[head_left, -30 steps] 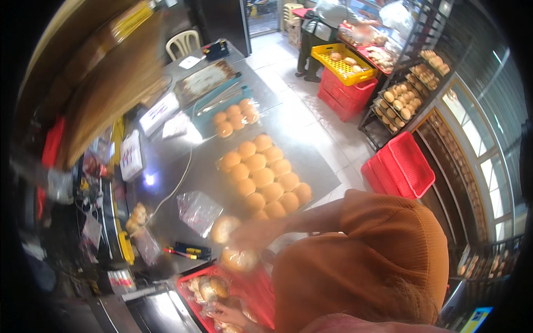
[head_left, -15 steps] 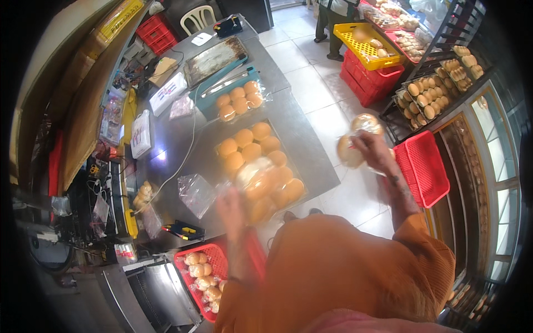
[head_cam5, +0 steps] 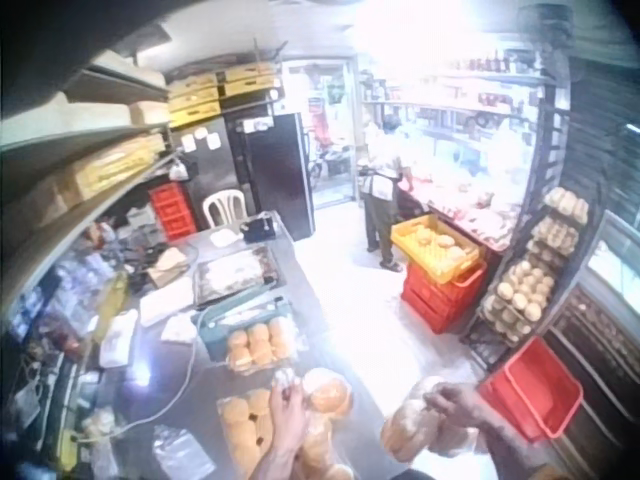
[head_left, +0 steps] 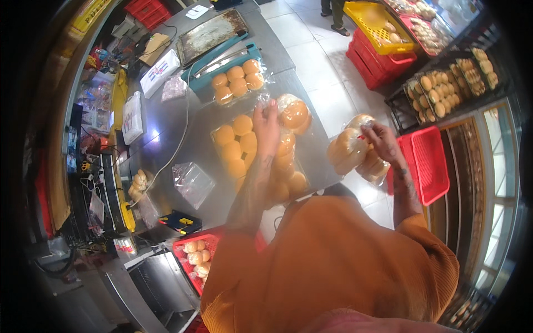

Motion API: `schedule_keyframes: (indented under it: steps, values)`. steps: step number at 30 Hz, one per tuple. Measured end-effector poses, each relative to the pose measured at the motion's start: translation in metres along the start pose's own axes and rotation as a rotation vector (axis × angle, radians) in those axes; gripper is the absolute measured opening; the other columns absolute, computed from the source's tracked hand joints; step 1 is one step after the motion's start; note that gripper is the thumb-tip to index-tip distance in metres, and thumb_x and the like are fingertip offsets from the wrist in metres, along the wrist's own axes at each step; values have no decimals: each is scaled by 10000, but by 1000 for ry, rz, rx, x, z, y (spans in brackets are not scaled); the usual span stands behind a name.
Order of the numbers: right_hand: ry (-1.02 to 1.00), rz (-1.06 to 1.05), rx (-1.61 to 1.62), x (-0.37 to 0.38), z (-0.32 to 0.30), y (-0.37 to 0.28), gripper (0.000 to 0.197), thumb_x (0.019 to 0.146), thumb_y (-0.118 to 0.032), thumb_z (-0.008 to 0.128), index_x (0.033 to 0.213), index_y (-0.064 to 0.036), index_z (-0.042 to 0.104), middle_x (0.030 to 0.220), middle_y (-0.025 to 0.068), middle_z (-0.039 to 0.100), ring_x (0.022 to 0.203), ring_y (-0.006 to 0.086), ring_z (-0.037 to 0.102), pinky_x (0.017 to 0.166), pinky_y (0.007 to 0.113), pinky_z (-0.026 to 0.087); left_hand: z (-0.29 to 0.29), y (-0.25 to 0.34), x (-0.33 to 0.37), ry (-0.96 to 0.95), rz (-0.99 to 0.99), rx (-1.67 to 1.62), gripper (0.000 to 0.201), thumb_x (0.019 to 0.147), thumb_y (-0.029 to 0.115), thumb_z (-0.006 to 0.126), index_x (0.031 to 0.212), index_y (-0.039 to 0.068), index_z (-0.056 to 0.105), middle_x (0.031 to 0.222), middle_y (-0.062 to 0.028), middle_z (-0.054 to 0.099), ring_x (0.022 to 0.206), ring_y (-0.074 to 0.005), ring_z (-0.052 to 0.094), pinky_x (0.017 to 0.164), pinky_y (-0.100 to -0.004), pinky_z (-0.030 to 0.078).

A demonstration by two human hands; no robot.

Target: The person repeatedly picks round buns from a metal tray, places them into clear plastic bags, and sets the filled bags into a red basket. The process continues throughout the clip with consistent hand movements and no visible tool use.

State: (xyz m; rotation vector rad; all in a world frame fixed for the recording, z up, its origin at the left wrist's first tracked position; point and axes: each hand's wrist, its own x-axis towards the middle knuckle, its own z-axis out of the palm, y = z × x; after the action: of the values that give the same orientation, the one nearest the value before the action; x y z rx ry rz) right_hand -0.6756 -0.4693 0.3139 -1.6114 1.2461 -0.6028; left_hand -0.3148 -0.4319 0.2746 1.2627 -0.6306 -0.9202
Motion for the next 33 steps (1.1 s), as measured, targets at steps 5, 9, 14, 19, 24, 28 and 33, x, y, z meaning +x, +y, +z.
schedule_keyframes:
  steps: [5, 9, 14, 19, 24, 28, 33]
  values:
    - [-132, -167, -213, 99, 3, -1, 312, 1063, -290, 674, 1122, 8, 745, 939, 219, 760, 848, 292, 727, 827, 432, 567, 55, -10, 102, 202, -95, -228, 269, 1117, 381, 650, 1084, 117, 607, 883, 57, 549, 698, -53, 481, 572, -252, 387]
    - [-191, -177, -210, 155, -13, 5, 279, 1044, -278, 690, 1101, -11, 746, 968, 243, 757, 857, 382, 735, 821, 439, 578, 111, -38, 163, 260, -101, -226, 221, 1110, 366, 664, 1085, 150, 625, 866, 71, 548, 647, -35, 463, 532, -228, 347]
    - [-174, -264, -73, 202, -24, 27, 227, 1073, -186, 686, 1142, 24, 739, 924, 86, 767, 811, 113, 688, 713, 303, 559, 147, -79, 219, 216, -119, -106, 414, 1131, 401, 593, 1270, 11, 576, 965, -14, 597, 740, -91, 499, 627, -298, 431]
    - [-245, 42, 110, 221, -44, 46, 265, 1055, -207, 693, 1085, 55, 712, 932, 179, 787, 809, 206, 765, 735, 363, 579, 125, -115, 291, 300, -150, -354, 335, 1124, 440, 603, 1169, 109, 603, 953, 11, 548, 694, -105, 464, 570, -296, 407]
    - [-275, 87, -8, 222, -64, 67, 243, 1058, -196, 680, 1048, 45, 713, 847, 127, 767, 741, 145, 698, 692, 327, 554, 25, -199, 338, 467, -299, -574, 272, 1134, 414, 577, 1202, 156, 627, 1028, 43, 571, 696, -120, 491, 567, -308, 455]
    - [-257, 94, -93, 218, -77, 82, 248, 1059, -206, 683, 1035, 40, 712, 816, 117, 756, 703, 128, 651, 669, 314, 534, -72, -232, 351, 557, -318, -693, 303, 1142, 334, 499, 1329, 137, 636, 1247, -83, 695, 950, -244, 722, 718, -484, 639]
    - [-272, 18, -125, 238, -76, 72, 259, 1042, -213, 699, 1029, 45, 701, 796, 193, 727, 665, 251, 673, 664, 385, 532, -110, -194, 339, 803, -118, -438, 380, 1134, 326, 470, 1367, 86, 650, 1324, -125, 697, 1016, -333, 733, 736, -579, 651]
